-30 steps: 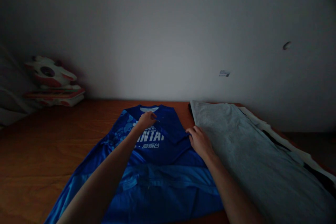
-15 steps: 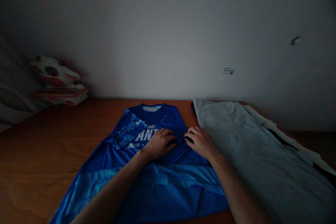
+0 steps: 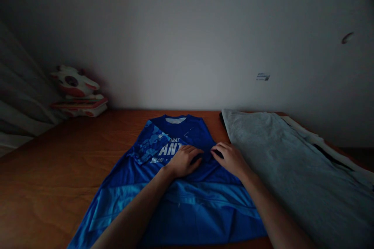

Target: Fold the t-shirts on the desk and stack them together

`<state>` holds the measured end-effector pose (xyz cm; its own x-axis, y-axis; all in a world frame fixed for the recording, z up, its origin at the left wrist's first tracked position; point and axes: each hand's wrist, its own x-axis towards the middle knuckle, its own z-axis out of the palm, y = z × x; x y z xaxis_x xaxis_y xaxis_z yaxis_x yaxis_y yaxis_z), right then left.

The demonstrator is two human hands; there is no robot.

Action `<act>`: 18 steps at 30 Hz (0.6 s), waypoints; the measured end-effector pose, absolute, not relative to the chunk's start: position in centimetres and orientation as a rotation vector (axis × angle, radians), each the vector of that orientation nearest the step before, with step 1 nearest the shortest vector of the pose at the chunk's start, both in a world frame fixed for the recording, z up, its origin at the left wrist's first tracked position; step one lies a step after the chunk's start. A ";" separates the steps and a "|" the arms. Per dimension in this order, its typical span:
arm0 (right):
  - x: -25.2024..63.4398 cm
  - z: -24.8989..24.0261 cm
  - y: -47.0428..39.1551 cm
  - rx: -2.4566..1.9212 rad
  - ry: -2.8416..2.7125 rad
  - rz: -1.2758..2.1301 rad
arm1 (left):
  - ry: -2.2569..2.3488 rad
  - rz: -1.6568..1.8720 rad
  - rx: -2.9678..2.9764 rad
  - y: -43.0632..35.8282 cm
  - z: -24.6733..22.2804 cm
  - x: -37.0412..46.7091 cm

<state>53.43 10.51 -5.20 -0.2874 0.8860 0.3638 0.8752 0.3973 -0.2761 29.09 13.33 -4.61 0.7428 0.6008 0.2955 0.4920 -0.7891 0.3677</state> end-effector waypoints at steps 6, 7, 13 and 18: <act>53.4 -5.4 10.5 -1.496 -2.199 0.035 | 1.305 0.626 2.642 13.5 -5.5 29.2; 53.4 -5.4 10.5 -1.500 -2.198 0.043 | 1.414 0.595 2.616 13.5 -5.7 29.2; 53.3 -5.6 10.5 -1.558 -2.165 0.021 | 1.499 0.598 2.562 13.7 -6.3 29.1; 52.8 -5.8 10.3 -1.500 -2.099 -0.023 | 1.473 0.650 2.501 13.9 -5.9 28.9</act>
